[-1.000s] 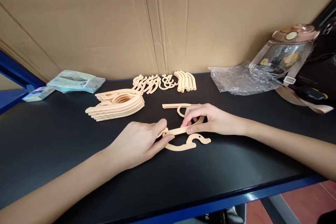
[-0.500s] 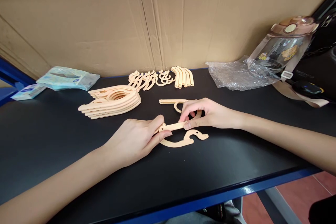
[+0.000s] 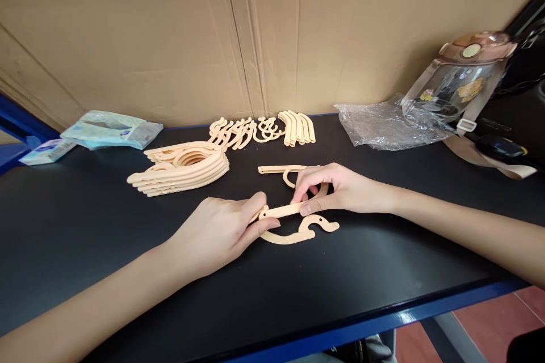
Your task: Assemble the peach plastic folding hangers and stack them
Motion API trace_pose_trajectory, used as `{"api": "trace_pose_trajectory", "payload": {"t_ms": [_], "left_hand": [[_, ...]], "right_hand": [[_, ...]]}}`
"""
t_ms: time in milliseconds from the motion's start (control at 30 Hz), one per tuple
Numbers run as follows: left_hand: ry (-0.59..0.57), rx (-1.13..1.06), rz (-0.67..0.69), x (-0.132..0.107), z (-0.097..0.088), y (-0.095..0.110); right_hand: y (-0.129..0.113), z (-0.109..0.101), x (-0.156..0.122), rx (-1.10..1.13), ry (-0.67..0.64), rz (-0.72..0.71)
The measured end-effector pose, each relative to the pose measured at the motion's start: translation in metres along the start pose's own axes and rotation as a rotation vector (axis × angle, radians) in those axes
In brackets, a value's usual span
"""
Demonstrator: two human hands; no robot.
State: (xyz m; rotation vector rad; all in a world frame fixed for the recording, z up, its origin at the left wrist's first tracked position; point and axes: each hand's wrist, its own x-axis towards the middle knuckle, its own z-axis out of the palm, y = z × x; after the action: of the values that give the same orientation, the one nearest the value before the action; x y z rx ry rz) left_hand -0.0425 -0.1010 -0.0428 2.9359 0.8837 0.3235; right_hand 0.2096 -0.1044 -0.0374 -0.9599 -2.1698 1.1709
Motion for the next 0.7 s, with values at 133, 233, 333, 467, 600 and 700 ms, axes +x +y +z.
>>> {"api": "trace_pose_trajectory", "payload": {"t_ms": [133,233,333,467,600,700], "left_hand": [[0.028,0.048,0.033,-0.001,0.002,-0.001],[0.073,0.124,0.077,0.0,0.001,-0.001],[0.084,0.195,0.109,0.0,-0.004,0.002],[0.085,0.263,0.134,0.001,-0.009,0.005],[0.134,0.315,0.15,0.0,-0.008,0.007],[0.157,0.313,0.154,-0.002,-0.006,0.007]], "right_hand": [[-0.001,0.0,0.001,0.01,0.003,-0.01],[-0.001,-0.001,0.0,0.007,-0.003,-0.007],[0.0,-0.001,0.0,0.001,-0.016,-0.005],[0.001,-0.003,0.0,0.013,-0.041,-0.01],[0.0,-0.003,0.0,0.019,-0.061,-0.014],[-0.001,-0.004,0.0,0.003,-0.066,-0.001]]}}
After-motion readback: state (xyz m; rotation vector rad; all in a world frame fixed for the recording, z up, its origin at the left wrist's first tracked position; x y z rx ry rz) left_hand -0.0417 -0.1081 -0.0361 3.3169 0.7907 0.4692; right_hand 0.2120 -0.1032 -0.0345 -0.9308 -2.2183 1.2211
